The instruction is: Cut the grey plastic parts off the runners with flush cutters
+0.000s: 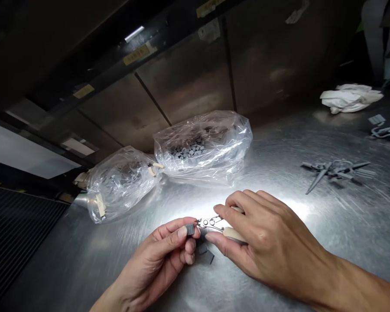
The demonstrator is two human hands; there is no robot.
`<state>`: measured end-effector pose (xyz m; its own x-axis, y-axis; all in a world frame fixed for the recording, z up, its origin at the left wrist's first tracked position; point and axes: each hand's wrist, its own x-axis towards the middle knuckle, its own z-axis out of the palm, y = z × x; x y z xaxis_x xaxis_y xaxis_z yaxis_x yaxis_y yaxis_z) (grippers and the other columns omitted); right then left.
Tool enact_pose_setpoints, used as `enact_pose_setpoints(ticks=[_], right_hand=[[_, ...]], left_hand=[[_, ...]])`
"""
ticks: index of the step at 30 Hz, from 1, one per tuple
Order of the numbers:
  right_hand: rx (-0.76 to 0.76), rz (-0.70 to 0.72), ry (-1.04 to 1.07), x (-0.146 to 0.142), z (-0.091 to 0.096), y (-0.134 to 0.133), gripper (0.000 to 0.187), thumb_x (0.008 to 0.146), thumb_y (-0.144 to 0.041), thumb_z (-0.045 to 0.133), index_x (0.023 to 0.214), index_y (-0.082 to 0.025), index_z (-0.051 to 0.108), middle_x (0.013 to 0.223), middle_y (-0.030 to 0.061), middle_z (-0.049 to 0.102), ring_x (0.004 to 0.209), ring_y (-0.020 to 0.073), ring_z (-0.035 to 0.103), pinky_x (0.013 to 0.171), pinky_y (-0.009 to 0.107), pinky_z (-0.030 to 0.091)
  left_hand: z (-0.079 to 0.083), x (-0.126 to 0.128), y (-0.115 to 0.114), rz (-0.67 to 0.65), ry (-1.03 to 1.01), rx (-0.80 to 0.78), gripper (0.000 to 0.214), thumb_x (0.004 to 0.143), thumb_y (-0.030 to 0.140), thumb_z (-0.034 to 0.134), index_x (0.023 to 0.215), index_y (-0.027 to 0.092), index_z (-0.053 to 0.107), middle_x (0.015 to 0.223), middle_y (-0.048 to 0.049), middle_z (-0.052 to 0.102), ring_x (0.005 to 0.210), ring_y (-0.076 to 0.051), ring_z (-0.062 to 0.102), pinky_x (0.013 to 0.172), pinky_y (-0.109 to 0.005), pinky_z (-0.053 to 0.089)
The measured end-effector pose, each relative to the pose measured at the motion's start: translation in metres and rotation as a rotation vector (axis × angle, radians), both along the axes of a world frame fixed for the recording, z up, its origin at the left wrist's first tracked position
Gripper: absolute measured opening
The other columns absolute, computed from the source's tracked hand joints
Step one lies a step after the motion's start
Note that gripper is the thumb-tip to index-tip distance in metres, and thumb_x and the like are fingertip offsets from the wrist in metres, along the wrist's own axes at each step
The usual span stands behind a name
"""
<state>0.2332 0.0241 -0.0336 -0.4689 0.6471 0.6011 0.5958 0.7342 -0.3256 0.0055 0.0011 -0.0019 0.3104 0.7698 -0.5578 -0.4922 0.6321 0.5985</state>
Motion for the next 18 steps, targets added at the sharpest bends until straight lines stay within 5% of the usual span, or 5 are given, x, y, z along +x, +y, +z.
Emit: enact_pose_setpoints(ticks=[18], right_hand=[[0.061, -0.013, -0.081, -0.0041, 0.0039, -0.0036, 0.027, 0.103, -0.037, 0.056, 0.109, -0.014, 0.07, 0.087, 0.0064, 0.063, 0.074, 0.0206, 0.06, 0.066, 0.036, 0.038]], left_hand=[[-0.0039, 0.0018, -0.0022, 0.011, -0.008, -0.028, 0.018, 0.082, 0.012, 0.083, 0.098, 0.006, 0.079, 0.085, -0.0097, 0.079, 0.069, -0.011, 0.074, 0.067, -0.019, 0.063]])
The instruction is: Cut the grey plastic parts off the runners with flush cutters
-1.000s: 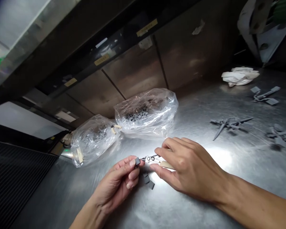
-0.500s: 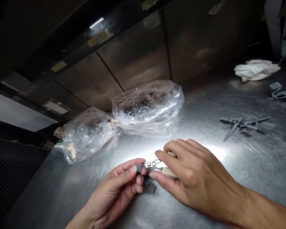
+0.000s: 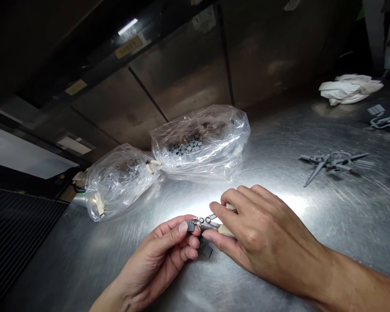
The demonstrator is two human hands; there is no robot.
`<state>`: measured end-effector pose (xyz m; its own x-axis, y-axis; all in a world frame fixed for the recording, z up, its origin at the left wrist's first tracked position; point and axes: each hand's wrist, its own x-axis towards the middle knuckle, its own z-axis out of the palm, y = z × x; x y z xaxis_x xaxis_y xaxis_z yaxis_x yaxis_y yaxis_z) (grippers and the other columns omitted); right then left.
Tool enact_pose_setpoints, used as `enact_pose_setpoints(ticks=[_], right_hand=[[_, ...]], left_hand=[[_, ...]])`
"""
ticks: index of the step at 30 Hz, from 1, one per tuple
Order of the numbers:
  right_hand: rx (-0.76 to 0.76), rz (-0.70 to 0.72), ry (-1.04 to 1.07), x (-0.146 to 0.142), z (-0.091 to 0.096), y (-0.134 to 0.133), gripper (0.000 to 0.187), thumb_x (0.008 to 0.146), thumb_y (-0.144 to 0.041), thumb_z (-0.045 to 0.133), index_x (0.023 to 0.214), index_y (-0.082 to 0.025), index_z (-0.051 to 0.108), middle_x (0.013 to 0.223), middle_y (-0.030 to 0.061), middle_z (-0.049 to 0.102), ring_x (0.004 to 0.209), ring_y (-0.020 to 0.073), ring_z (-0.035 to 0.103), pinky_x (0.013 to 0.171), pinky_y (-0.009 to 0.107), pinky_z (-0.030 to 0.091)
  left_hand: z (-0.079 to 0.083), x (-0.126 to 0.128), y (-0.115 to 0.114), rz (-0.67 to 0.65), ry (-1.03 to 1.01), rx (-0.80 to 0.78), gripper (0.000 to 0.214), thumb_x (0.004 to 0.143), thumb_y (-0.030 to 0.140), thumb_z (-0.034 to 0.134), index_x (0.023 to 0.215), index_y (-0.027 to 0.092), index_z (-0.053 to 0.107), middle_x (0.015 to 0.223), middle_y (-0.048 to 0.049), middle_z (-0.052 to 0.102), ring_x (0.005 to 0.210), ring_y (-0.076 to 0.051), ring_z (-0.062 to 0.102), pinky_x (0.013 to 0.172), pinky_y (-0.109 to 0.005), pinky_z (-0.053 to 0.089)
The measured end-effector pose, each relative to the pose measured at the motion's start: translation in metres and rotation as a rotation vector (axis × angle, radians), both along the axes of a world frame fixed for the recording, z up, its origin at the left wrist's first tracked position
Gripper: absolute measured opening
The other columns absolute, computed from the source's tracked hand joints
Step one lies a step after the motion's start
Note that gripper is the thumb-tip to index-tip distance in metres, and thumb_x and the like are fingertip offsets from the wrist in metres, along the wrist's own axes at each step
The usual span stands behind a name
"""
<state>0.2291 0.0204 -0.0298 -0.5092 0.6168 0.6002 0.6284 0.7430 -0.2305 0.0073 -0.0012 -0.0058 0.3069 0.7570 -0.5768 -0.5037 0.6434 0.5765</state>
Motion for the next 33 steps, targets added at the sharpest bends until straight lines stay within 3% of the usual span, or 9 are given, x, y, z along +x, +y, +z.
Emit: enact_pose_setpoints(ticks=[12, 33], right_hand=[[0.037, 0.006, -0.036, -0.0005, 0.0035, 0.0006, 0.028, 0.105, -0.037, 0.054, 0.107, -0.015, 0.07, 0.081, 0.0042, 0.061, 0.067, 0.0188, 0.058, 0.061, 0.035, 0.038], [-0.101, 0.032, -0.001, 0.0011, 0.001, -0.0002, 0.034, 0.105, -0.042, 0.051, 0.107, -0.016, 0.072, 0.08, 0.0037, 0.06, 0.063, 0.0168, 0.056, 0.057, 0.031, 0.042]], left_hand=[[0.0001, 0.0007, -0.0004, -0.002, -0.002, 0.002, 0.018, 0.081, 0.013, 0.084, 0.098, 0.007, 0.08, 0.083, -0.0093, 0.079, 0.068, -0.012, 0.074, 0.067, -0.02, 0.063], [0.0008, 0.0007, -0.0007, -0.01, 0.038, 0.006, 0.019, 0.082, 0.014, 0.084, 0.098, 0.006, 0.08, 0.081, -0.0083, 0.077, 0.068, -0.011, 0.072, 0.068, -0.02, 0.061]])
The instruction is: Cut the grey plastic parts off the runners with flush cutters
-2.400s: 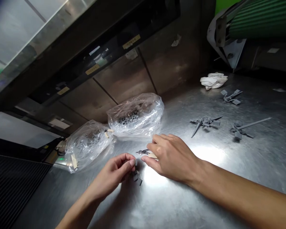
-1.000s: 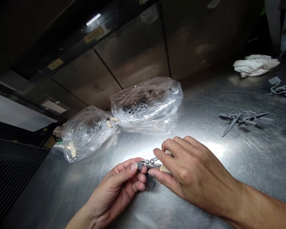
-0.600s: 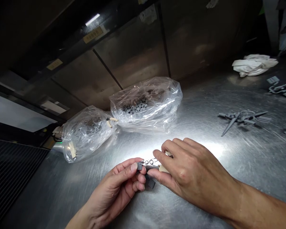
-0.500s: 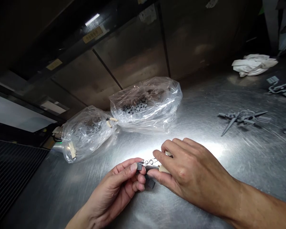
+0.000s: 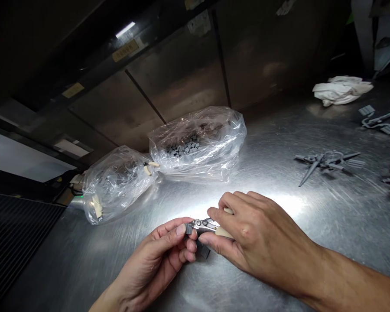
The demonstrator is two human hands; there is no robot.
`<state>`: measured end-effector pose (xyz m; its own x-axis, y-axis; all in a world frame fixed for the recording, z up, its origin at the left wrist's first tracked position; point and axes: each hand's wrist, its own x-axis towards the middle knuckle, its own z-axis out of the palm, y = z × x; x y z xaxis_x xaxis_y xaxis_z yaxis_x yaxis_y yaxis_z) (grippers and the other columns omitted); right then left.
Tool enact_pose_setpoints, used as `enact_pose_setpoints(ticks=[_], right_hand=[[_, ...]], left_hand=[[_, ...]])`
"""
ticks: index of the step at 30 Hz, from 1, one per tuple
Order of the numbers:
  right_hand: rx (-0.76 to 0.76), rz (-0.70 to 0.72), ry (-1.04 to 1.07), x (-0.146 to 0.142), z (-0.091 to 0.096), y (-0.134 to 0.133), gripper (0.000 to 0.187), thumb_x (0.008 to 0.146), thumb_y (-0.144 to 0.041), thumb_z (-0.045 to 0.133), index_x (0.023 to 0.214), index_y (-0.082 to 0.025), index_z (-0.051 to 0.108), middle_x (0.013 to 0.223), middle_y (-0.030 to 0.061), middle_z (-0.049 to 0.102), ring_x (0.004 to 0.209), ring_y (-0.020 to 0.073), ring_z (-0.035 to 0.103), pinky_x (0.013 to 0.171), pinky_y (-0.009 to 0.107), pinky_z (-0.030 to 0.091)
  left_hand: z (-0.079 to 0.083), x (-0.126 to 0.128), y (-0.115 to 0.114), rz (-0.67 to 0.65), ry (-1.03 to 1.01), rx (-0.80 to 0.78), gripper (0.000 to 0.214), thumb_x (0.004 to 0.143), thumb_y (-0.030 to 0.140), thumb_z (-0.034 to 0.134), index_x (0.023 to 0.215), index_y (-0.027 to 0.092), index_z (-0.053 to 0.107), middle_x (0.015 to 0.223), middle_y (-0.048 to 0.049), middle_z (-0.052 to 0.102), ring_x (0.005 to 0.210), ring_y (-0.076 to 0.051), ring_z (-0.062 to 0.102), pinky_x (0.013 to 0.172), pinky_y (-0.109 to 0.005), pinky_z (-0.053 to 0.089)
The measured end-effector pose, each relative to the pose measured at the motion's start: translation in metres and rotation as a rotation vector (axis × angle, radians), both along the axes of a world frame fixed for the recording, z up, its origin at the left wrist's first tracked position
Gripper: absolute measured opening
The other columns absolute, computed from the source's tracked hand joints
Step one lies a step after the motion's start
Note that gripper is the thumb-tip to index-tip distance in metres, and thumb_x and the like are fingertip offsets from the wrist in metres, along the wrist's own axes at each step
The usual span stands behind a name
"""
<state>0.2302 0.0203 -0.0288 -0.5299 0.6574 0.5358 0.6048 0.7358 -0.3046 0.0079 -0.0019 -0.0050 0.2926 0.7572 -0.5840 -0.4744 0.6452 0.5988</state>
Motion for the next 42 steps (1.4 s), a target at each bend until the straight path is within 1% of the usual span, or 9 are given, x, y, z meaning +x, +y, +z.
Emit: enact_pose_setpoints(ticks=[8, 22, 24, 28, 30, 34, 38, 42], right_hand=[[0.034, 0.006, -0.025, 0.0014, 0.0023, -0.0005, 0.031, 0.105, -0.04, 0.053, 0.105, -0.016, 0.071, 0.078, 0.0027, 0.058, 0.063, 0.0171, 0.055, 0.058, 0.032, 0.042], [0.045, 0.019, -0.044, 0.0016, 0.0025, -0.0004, 0.031, 0.106, -0.038, 0.051, 0.108, -0.015, 0.072, 0.076, 0.0028, 0.06, 0.061, 0.016, 0.057, 0.057, 0.03, 0.043], [0.029, 0.023, -0.044, 0.0019, 0.0026, -0.001, 0.031, 0.106, -0.038, 0.05, 0.106, -0.015, 0.072, 0.076, 0.0027, 0.06, 0.061, 0.0158, 0.057, 0.056, 0.029, 0.044], [-0.054, 0.034, -0.013, 0.003, 0.0013, -0.0017, 0.034, 0.107, -0.038, 0.047, 0.1, -0.016, 0.072, 0.075, 0.0018, 0.059, 0.06, 0.0141, 0.057, 0.053, 0.026, 0.044], [-0.063, 0.032, 0.007, 0.0036, 0.0002, -0.0005, 0.034, 0.107, -0.039, 0.047, 0.101, -0.017, 0.072, 0.075, 0.0013, 0.059, 0.06, 0.0134, 0.058, 0.052, 0.025, 0.043], [-0.011, -0.011, 0.022, 0.0046, -0.0028, 0.0047, 0.031, 0.106, -0.038, 0.05, 0.102, -0.017, 0.073, 0.077, 0.0019, 0.061, 0.062, 0.014, 0.059, 0.055, 0.026, 0.043], [0.019, -0.035, 0.016, 0.0057, -0.0052, 0.0077, 0.03, 0.105, -0.039, 0.052, 0.103, -0.017, 0.073, 0.078, 0.003, 0.063, 0.065, 0.0155, 0.061, 0.057, 0.028, 0.044], [0.015, -0.014, 0.011, 0.0052, -0.0064, 0.0058, 0.028, 0.105, -0.037, 0.054, 0.106, -0.016, 0.072, 0.08, 0.0041, 0.063, 0.066, 0.0161, 0.06, 0.059, 0.028, 0.046]], left_hand=[[-0.0008, 0.0002, 0.0005, -0.003, 0.002, 0.006, 0.019, 0.081, 0.015, 0.085, 0.097, 0.007, 0.08, 0.081, -0.0084, 0.078, 0.068, -0.012, 0.072, 0.068, -0.021, 0.06], [-0.0013, -0.0003, -0.0012, -0.002, 0.003, 0.003, 0.018, 0.081, 0.014, 0.084, 0.097, 0.007, 0.08, 0.081, -0.0088, 0.078, 0.067, -0.012, 0.073, 0.067, -0.02, 0.06], [-0.0013, -0.0003, -0.0016, -0.004, -0.003, 0.0, 0.017, 0.082, 0.014, 0.083, 0.097, 0.007, 0.08, 0.081, -0.0089, 0.078, 0.067, -0.012, 0.073, 0.067, -0.021, 0.06], [-0.0002, 0.0004, -0.0019, -0.01, -0.015, 0.005, 0.014, 0.083, 0.012, 0.081, 0.097, 0.007, 0.079, 0.081, -0.0086, 0.077, 0.066, -0.012, 0.072, 0.068, -0.021, 0.061], [0.001, 0.0005, -0.002, -0.012, -0.013, 0.004, 0.015, 0.084, 0.011, 0.08, 0.099, 0.008, 0.079, 0.081, -0.0084, 0.077, 0.068, -0.012, 0.073, 0.068, -0.021, 0.061], [0.004, 0.0, -0.0021, 0.0, 0.018, -0.007, 0.023, 0.086, 0.009, 0.077, 0.109, 0.011, 0.077, 0.084, -0.0094, 0.078, 0.071, -0.014, 0.075, 0.068, -0.022, 0.061], [0.0055, 0.0006, -0.0013, 0.006, 0.02, -0.009, 0.015, 0.086, 0.008, 0.075, 0.101, 0.01, 0.077, 0.084, -0.0096, 0.078, 0.072, -0.015, 0.075, 0.066, -0.021, 0.062], [0.0045, 0.0006, -0.0006, 0.002, 0.008, -0.018, 0.009, 0.089, 0.007, 0.072, 0.097, 0.01, 0.074, 0.084, -0.0104, 0.078, 0.073, -0.015, 0.076, 0.064, -0.021, 0.062]])
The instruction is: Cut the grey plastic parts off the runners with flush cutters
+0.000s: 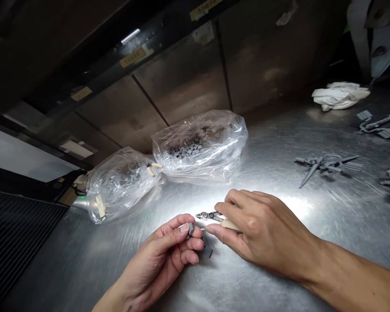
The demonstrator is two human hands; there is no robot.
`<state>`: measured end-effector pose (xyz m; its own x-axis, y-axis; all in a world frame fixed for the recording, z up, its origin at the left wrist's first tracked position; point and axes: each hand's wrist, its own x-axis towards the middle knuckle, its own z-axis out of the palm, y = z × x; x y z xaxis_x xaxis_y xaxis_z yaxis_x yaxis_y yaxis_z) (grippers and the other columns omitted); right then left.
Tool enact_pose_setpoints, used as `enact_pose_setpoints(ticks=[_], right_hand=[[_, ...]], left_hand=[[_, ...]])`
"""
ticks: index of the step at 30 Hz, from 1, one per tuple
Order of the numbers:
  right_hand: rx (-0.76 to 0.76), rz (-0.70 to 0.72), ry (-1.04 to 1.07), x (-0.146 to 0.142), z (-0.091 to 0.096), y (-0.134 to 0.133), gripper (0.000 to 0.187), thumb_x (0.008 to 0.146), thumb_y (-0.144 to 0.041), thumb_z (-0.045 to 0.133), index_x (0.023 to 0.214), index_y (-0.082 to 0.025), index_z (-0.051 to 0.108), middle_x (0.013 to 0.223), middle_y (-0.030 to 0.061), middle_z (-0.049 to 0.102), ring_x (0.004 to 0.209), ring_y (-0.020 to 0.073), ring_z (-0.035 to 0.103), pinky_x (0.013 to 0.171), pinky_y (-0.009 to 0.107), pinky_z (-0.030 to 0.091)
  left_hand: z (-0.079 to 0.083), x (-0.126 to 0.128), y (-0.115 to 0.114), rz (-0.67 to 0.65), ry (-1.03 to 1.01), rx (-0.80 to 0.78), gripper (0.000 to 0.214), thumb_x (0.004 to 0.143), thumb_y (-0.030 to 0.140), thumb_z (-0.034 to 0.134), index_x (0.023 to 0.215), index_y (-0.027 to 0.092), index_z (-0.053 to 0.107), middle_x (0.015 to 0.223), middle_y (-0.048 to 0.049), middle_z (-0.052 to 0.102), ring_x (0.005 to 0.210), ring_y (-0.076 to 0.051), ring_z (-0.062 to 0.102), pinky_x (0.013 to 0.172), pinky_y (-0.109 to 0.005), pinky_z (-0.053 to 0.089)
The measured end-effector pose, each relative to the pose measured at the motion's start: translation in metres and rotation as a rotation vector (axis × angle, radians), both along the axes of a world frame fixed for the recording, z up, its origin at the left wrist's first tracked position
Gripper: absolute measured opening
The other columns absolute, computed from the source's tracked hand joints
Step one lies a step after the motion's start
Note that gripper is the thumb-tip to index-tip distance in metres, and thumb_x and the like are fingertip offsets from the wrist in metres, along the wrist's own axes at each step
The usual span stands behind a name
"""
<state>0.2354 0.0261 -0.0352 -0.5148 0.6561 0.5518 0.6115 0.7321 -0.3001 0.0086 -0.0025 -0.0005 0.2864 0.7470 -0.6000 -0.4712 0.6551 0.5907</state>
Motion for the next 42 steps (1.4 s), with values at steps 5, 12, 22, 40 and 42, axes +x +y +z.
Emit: enact_pose_setpoints(ticks=[5, 12, 22, 40, 42], right_hand=[[-0.003, 0.015, 0.012, -0.0016, -0.0016, -0.0022, 0.029, 0.103, -0.038, 0.055, 0.107, -0.014, 0.072, 0.081, 0.0048, 0.062, 0.066, 0.017, 0.059, 0.06, 0.03, 0.046], [0.0, 0.019, 0.018, -0.0017, 0.0003, -0.0023, 0.029, 0.103, -0.038, 0.056, 0.107, -0.014, 0.072, 0.083, 0.0055, 0.062, 0.068, 0.018, 0.059, 0.062, 0.032, 0.046], [-0.014, 0.041, 0.036, -0.0027, 0.0001, -0.0032, 0.03, 0.102, -0.04, 0.057, 0.11, -0.015, 0.071, 0.084, 0.0054, 0.062, 0.069, 0.0187, 0.059, 0.062, 0.033, 0.044], [-0.014, 0.026, 0.034, -0.0024, -0.0005, -0.002, 0.028, 0.103, -0.038, 0.057, 0.109, -0.015, 0.072, 0.084, 0.0049, 0.063, 0.069, 0.0181, 0.058, 0.062, 0.033, 0.045], [-0.017, 0.029, 0.039, -0.0023, -0.0004, -0.0021, 0.028, 0.102, -0.039, 0.057, 0.108, -0.015, 0.072, 0.084, 0.005, 0.063, 0.069, 0.018, 0.058, 0.062, 0.033, 0.044]], left_hand=[[-0.0014, -0.0021, -0.0001, -0.003, -0.021, -0.022, 0.008, 0.092, 0.008, 0.069, 0.099, 0.01, 0.071, 0.085, -0.0115, 0.078, 0.072, -0.016, 0.076, 0.061, -0.022, 0.062], [-0.0027, -0.0012, -0.0015, -0.013, -0.037, -0.003, 0.008, 0.095, 0.017, 0.07, 0.098, 0.01, 0.068, 0.081, -0.0084, 0.076, 0.065, -0.014, 0.074, 0.058, -0.02, 0.06], [-0.005, -0.0022, 0.0, 0.05, -0.059, -0.05, 0.009, 0.09, 0.009, 0.072, 0.099, 0.01, 0.072, 0.076, -0.0053, 0.07, 0.059, -0.008, 0.064, 0.055, -0.017, 0.052], [-0.0054, -0.003, -0.0004, 0.051, -0.065, -0.04, 0.011, 0.09, 0.016, 0.075, 0.098, 0.007, 0.077, 0.074, -0.0041, 0.071, 0.053, -0.007, 0.065, 0.053, -0.016, 0.053], [-0.0063, -0.0025, -0.0007, 0.042, -0.052, -0.03, 0.011, 0.09, 0.018, 0.075, 0.094, 0.008, 0.077, 0.071, -0.0038, 0.072, 0.052, -0.008, 0.065, 0.051, -0.016, 0.054]])
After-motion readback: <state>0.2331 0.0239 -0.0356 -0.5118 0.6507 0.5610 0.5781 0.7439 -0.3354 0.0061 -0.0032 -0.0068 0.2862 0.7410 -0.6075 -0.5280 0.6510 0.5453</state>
